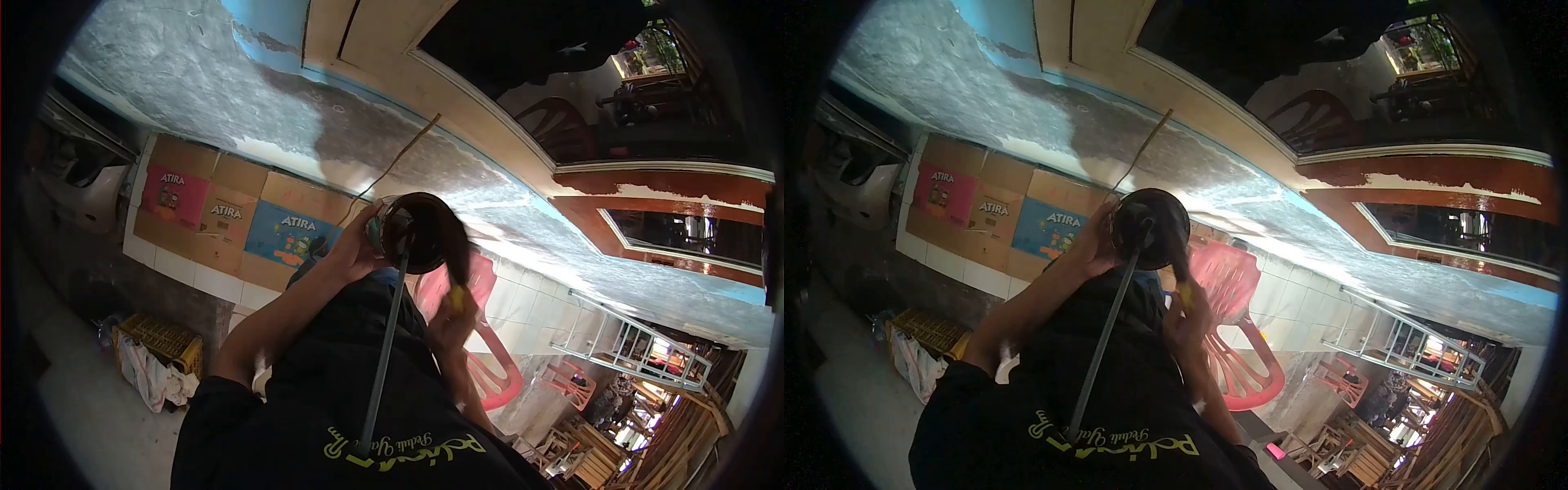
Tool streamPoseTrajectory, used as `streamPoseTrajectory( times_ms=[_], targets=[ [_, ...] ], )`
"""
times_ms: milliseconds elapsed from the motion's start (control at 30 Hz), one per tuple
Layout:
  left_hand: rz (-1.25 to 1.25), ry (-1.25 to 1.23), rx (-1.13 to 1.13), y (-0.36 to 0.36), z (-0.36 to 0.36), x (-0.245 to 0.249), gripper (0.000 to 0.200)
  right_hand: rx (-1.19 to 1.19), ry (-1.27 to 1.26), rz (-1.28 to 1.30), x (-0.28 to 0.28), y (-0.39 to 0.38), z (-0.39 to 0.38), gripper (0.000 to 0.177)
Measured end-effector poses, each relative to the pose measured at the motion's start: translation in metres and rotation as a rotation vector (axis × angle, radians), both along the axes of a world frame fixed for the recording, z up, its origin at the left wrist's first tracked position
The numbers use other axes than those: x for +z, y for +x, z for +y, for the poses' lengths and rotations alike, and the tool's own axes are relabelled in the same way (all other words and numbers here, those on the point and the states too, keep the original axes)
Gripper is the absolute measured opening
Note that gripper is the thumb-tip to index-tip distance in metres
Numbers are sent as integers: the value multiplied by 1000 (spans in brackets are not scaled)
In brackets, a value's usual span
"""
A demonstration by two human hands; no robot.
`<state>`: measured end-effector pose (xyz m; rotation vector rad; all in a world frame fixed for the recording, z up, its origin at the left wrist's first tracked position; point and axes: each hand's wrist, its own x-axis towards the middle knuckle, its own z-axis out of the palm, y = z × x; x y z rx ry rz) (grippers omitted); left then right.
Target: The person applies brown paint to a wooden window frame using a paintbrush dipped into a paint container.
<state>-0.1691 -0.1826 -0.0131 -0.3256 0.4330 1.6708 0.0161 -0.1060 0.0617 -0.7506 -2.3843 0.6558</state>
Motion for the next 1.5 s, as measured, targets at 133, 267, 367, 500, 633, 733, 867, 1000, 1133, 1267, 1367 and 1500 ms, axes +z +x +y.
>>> streamPoseTrajectory(
  times_ms=[133,267,367,500,633,733,867,1000,1133,1267,1367,1500],
  targets=[
    [6,6,14,0,2,-4,55,-7,36,-8,-4,-3,-1,33],
    [12,13,-6,-1,0,-3,56,-69,17,198,-5,11,-4,31],
    [5,31,11,-1,1,-4,55,-53,-33,87,-8,10,-2,30],
    [7,31,18,0,2,-4,54,5,-75,-57,-12,2,0,31],
    [18,24,1,-1,2,-7,54,-39,-17,126,-15,17,0,32],
    [-8,12,7,-1,3,-9,53,-66,-170,164,-14,22,0,32],
    [10,-1,34,1,6,-8,54,1,-96,-91,-4,-2,0,35],
    [-12,-30,34,1,7,-6,49,-119,1,98,-13,11,-2,36],
    [10,-73,22,0,6,3,47,-86,-130,73,-13,17,5,37],
    [44,-81,36,0,6,9,48,-14,-12,-116,-13,6,7,36],
    [36,-77,20,1,7,4,53,-106,28,14,-27,26,10,36],
    [62,-34,9,3,9,-4,66,-44,-126,245,-27,27,11,38]
  ],
)
